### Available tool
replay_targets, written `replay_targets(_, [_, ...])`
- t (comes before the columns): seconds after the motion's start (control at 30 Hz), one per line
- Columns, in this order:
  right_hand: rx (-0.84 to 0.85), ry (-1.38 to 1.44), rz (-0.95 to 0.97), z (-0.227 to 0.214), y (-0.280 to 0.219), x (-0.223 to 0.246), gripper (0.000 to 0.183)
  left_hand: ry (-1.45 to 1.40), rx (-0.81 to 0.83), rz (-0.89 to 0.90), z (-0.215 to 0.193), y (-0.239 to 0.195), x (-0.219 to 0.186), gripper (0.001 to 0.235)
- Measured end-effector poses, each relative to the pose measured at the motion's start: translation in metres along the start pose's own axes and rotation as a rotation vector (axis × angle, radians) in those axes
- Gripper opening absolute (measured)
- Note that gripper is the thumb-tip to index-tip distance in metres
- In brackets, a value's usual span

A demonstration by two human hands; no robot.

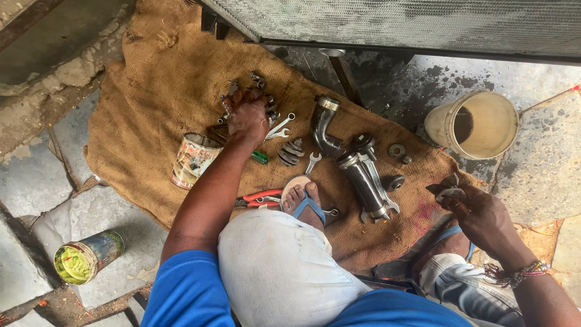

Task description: The person cleans several metal pipe fittings and a cylindrical component using a rag and a liquid from a bucket. They wipe the surfaces of the parts, dip the rag into the bucket, and place the cleaned items on a burlap sack next to various tools.

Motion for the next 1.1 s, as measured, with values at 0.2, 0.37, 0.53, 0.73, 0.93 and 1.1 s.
replay_targets(0.2, [-0.019, -0.001, -0.037, 0.0, 0.0, -0.003, 0.034, 0.08, -0.046, -0.222, -0.023, 0.003, 0.026, 0.05])
replay_targets(0.37, [-0.028, -0.013, -0.07, -0.001, 0.0, 0.001, 0.035, -0.148, 0.1, -0.42, -0.001, 0.011, 0.056, 0.045])
replay_targets(0.53, [-0.007, -0.07, -0.01, 0.0, 0.0, -0.002, 0.035, 0.14, -0.395, -0.272, -0.038, 0.01, 0.062, 0.019])
replay_targets(0.73, [-0.03, 0.026, -0.137, 0.006, 0.003, 0.001, 0.031, -0.033, -0.228, -0.142, -0.03, 0.023, 0.042, 0.017])
replay_targets(0.93, [-0.019, -0.046, -0.051, 0.01, 0.002, -0.008, 0.026, -0.254, 0.052, -0.303, -0.004, 0.04, 0.023, 0.038])
replay_targets(1.1, [-0.04, -0.05, -0.097, 0.009, 0.003, -0.001, 0.027, -0.375, 0.162, -0.492, -0.007, 0.033, 0.032, 0.048])
Point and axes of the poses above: each hand's wrist, its own y-axis towards the middle knuckle, its own z-axis out of the palm, x = y × z, the point moved 7 cm from there along y, towards the middle knuckle, and after that the axes turned 9 degrees about -y, right-handed, at the moved point
